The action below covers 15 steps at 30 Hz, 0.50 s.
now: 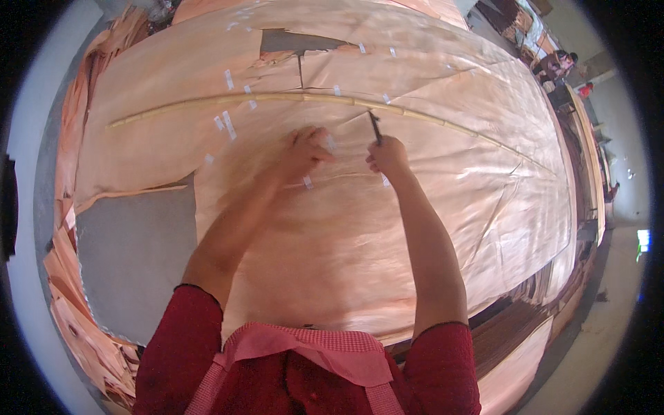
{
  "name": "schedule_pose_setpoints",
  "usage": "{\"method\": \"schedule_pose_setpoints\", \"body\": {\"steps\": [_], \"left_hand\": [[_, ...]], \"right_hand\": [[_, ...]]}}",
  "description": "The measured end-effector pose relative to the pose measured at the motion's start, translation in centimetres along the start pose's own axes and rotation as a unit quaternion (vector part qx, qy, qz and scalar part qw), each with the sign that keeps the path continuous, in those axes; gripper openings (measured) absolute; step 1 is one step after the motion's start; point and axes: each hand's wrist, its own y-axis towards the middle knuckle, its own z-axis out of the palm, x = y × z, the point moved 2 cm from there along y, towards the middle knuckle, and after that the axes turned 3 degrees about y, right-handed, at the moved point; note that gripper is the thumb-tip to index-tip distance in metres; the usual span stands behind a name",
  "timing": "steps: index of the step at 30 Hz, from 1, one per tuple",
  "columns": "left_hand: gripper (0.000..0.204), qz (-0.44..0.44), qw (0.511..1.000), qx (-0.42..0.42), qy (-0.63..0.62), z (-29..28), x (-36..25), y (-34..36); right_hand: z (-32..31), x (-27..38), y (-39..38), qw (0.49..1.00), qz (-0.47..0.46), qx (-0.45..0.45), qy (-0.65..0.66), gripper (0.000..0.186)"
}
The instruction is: The person repairs wood veneer by applying tape to cracks, cutting the veneer with a knife using a long wooden guide, and clearing away wood scraps.
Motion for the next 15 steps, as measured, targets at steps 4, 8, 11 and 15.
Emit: {"method": "schedule_pose_setpoints", "body": {"steps": [4, 8, 11, 15], "left_hand": [[0.037, -0.101, 0.978, -0.180, -0.006, -7.3, 1.9, -7.0], [0.051, -0.073, 0.975, -0.023, 0.210, -9.6, -4.3, -25.1], [0.056, -0.113, 0.971, 0.119, 0.173, -6.6, -10.2, -36.2], [0.058, -0.121, 0.958, 0.089, 0.243, -4.0, -14.6, -41.2]], "right_hand": [[-2.8, -7.1, -8.1, 0.993, -0.030, 0.020, 0.113, 0.014], [-2.2, -14.8, -20.0, 0.986, 0.065, 0.006, 0.152, 0.015], [-0.3, -19.8, -26.9, 0.965, 0.141, -0.059, 0.214, 0.014], [0.3, -24.1, -33.1, 0.945, 0.147, -0.082, 0.279, 0.016]]}}
